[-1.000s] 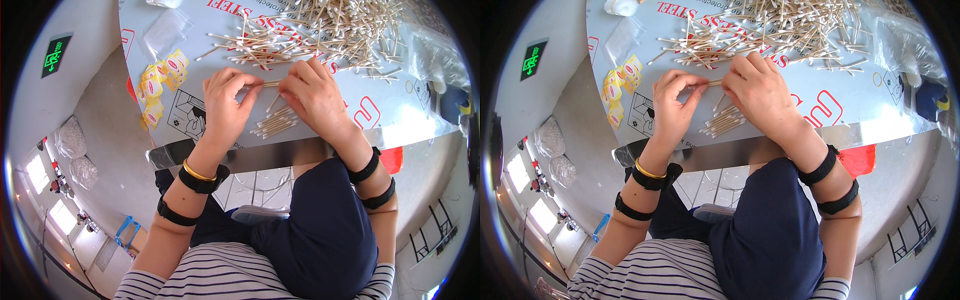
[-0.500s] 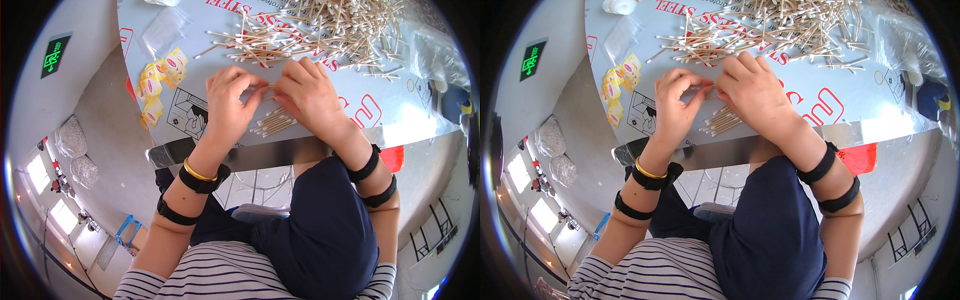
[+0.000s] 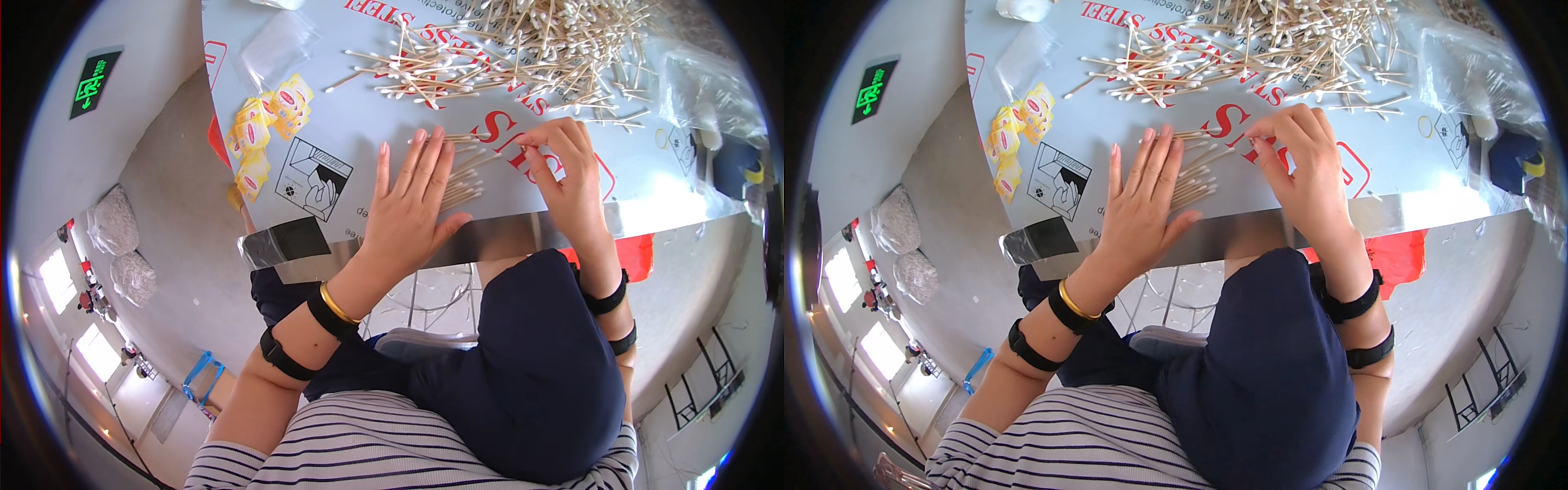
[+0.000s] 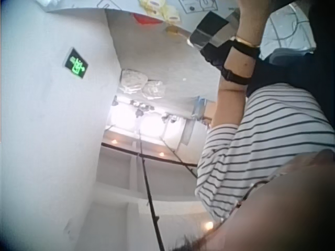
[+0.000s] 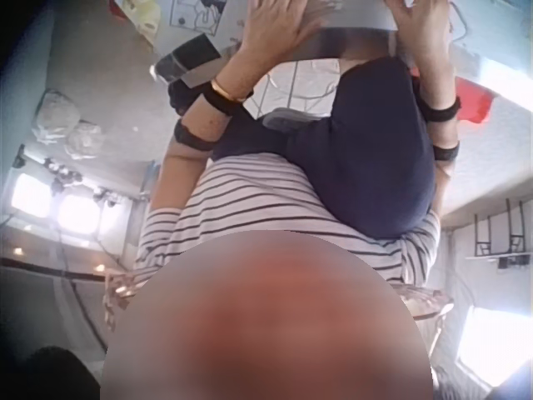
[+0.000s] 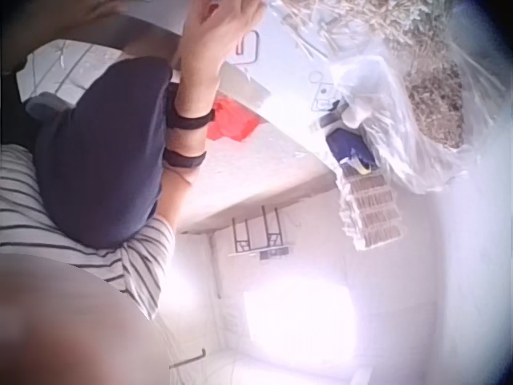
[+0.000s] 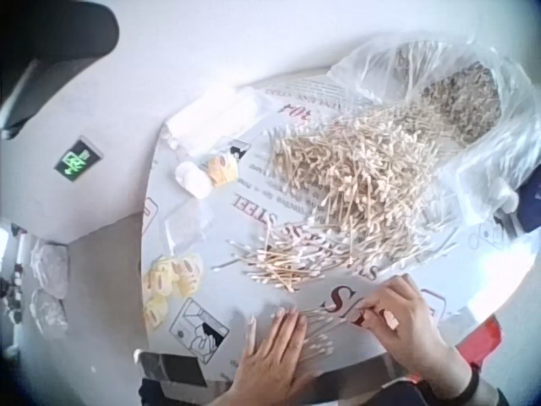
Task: Picking individual cotton swabs from a pile and arranging them neatly in a row on a work table.
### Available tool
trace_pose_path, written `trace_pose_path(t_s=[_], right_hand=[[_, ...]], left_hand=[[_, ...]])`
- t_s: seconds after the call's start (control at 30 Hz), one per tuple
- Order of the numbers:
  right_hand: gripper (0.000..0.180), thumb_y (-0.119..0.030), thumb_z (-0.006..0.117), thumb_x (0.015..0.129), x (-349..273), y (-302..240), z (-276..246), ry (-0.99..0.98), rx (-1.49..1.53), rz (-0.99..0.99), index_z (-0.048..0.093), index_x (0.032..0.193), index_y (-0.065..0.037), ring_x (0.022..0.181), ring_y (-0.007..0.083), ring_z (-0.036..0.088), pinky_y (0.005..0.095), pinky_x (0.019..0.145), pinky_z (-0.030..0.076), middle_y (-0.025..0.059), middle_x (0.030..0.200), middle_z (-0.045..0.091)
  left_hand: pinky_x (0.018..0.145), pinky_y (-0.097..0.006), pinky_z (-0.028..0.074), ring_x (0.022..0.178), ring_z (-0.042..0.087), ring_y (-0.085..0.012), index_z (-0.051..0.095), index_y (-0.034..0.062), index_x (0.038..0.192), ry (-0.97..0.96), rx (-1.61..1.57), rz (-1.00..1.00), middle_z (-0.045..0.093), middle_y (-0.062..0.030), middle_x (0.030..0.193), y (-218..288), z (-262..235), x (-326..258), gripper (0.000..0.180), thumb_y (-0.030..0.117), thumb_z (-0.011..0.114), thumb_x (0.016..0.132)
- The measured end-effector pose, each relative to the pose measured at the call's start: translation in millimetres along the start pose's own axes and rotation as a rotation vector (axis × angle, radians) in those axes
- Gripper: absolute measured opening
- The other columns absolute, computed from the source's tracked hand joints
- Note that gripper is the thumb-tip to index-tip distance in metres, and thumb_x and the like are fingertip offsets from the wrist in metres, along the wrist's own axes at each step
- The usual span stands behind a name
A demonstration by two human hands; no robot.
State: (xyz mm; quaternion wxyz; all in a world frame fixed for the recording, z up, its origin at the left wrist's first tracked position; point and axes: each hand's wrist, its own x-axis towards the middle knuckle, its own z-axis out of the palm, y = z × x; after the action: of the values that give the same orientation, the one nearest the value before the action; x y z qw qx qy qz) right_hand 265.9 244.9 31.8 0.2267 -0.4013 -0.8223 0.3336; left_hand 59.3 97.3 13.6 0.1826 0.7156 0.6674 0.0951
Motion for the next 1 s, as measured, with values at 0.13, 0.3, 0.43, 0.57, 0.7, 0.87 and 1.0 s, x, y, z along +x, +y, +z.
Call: trace_pose_path(t_s=[0.13, 0.3, 0.43, 0.57, 0.7, 0.87, 1.0], right_hand=[[0.011, 0.0, 0.07, 0.089, -15.4, -4.1, -24.5, 0.064, -0.024, 0.021, 0.072, 0.098, -0.005, 0.095, 0.0279, 0.059, 0.0386, 0.085, 0.049, 0.0084, 0.097, 0.066], [0.011, -0.001, 0.066, 0.095, -49.0, -12.3, -93.2, 0.235, -0.069, 0.134, 0.073, 0.103, -0.003, 0.094, 0.02, 0.064, 0.0326, 0.085, 0.048, 0.0075, 0.098, 0.068], [0.012, -0.005, 0.064, 0.099, -88.7, -27.6, -168.3, 0.351, -0.153, 0.157, 0.073, 0.106, -0.004, 0.095, 0.0145, 0.062, 0.0292, 0.082, 0.045, 0.0049, 0.101, 0.068], [0.016, -0.008, 0.06, 0.102, -129.7, -60.0, -237.4, 0.372, -0.137, 0.124, 0.072, 0.111, -0.003, 0.097, 0.0147, 0.062, 0.0301, 0.084, 0.046, 0.0041, 0.106, 0.068], [0.021, -0.009, 0.064, 0.099, -140.3, -138.2, -237.9, 0.143, -0.14, 0.119, 0.072, 0.116, -0.002, 0.105, 0.0202, 0.064, 0.0337, 0.095, 0.048, 0.0091, 0.114, 0.068], [0.026, -0.006, 0.066, 0.094, -102.6, -135.0, -119.8, -0.151, 0.095, -0.027, 0.07, 0.119, -0.002, 0.113, 0.0312, 0.064, 0.0381, 0.101, 0.049, 0.0165, 0.116, 0.068], [0.03, -0.011, 0.065, 0.097, -63.7, -90.3, -24.7, -0.168, 0.131, 0.044, 0.07, 0.126, -0.008, 0.115, 0.0271, 0.064, 0.0414, 0.099, 0.049, 0.0114, 0.122, 0.068]], left_hand=[[0.127, -0.062, 0.005, 0.16, 0.024, -0.0316, 0.027, 0.0031, 0.164, 0.037, 0.051, 0.034, 0.03, -0.014, 0.171, 1.6, 0.4, 0.6, 0.089, 0.062, 0.048, 0.102], [0.127, -0.063, 0.006, 0.157, 0.029, -0.0305, 0.024, 0.0029, 0.164, 0.112, 0.033, 0.052, 0.037, -0.013, 0.167, 4.9, -9.3, -6.0, 0.085, 0.056, 0.051, 0.104], [0.127, -0.063, 0.008, 0.153, 0.037, -0.0313, 0.026, 0.0036, 0.162, 0.196, -0.053, 0.047, 0.046, -0.0126, 0.16, 8.3, -28.0, -17.5, 0.079, 0.048, 0.057, 0.104], [0.126, -0.063, 0.012, 0.147, 0.041, -0.0347, 0.028, 0.0024, 0.161, 0.257, -0.14, -0.069, 0.048, -0.0163, 0.155, 5.8, -39.3, -48.7, 0.082, 0.043, 0.064, 0.099], [0.126, -0.062, 0.017, 0.149, 0.035, -0.0399, 0.025, 0.0045, 0.161, 0.304, -0.136, -0.173, 0.041, -0.0189, 0.157, 10.0, -17.3, -83.1, 0.095, 0.031, 0.078, 0.088], [0.125, -0.061, 0.021, 0.151, 0.029, -0.0435, 0.022, 0.0072, 0.162, 0.385, -0.218, -0.192, 0.03, -0.0211, 0.162, 24.4, 7.5, -86.2, 0.104, 0.026, 0.084, 0.082], [0.125, -0.06, 0.023, 0.152, 0.028, -0.0433, 0.023, 0.0091, 0.162, 0.429, -0.234, -0.22, 0.028, -0.0213, 0.162, 27.6, 10.5, -70.0, 0.106, 0.027, 0.086, 0.08]])
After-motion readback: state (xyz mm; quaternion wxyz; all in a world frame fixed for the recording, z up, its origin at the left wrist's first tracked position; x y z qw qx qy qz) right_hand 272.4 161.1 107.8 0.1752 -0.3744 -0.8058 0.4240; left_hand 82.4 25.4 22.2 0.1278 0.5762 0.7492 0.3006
